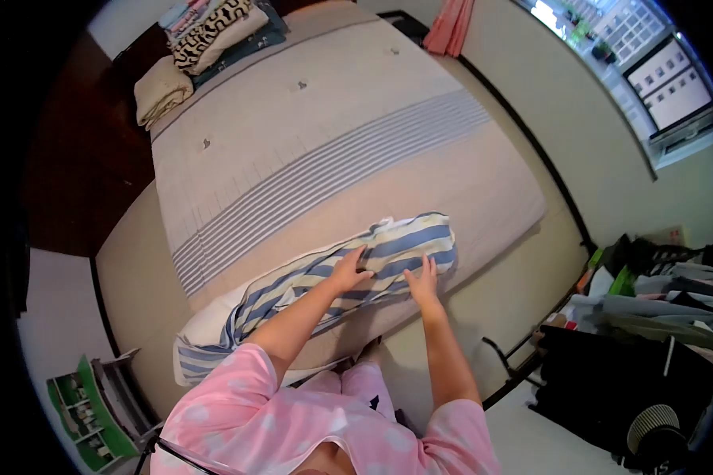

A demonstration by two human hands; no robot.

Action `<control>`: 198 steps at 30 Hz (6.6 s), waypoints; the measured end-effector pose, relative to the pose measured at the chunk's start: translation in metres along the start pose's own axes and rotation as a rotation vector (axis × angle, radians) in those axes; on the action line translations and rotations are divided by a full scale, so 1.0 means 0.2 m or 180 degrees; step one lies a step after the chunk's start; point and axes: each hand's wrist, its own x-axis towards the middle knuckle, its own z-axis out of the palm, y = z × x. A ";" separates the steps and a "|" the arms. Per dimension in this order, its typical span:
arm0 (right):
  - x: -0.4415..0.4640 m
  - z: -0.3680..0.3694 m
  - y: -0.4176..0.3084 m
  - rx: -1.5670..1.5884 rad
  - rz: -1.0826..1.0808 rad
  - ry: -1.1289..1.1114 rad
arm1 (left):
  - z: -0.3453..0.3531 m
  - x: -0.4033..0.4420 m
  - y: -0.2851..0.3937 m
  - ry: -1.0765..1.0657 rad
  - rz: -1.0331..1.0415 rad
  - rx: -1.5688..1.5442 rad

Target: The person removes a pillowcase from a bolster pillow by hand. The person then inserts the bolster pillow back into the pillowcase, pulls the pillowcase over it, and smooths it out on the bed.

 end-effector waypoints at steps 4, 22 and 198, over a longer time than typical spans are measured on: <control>0.02 0.16 0.32 0.0264 0.0707 -0.0252 | 0.10 0.01 -0.32 -0.0467 -0.0372 0.0505; 0.86 0.38 0.22 -0.0435 0.0445 -0.0251 | 0.19 0.98 -0.74 -0.0280 -0.1368 0.0882; 0.03 -0.06 0.96 0.0578 0.0894 -0.0031 | 0.79 1.04 -0.19 -0.3034 0.0797 0.1350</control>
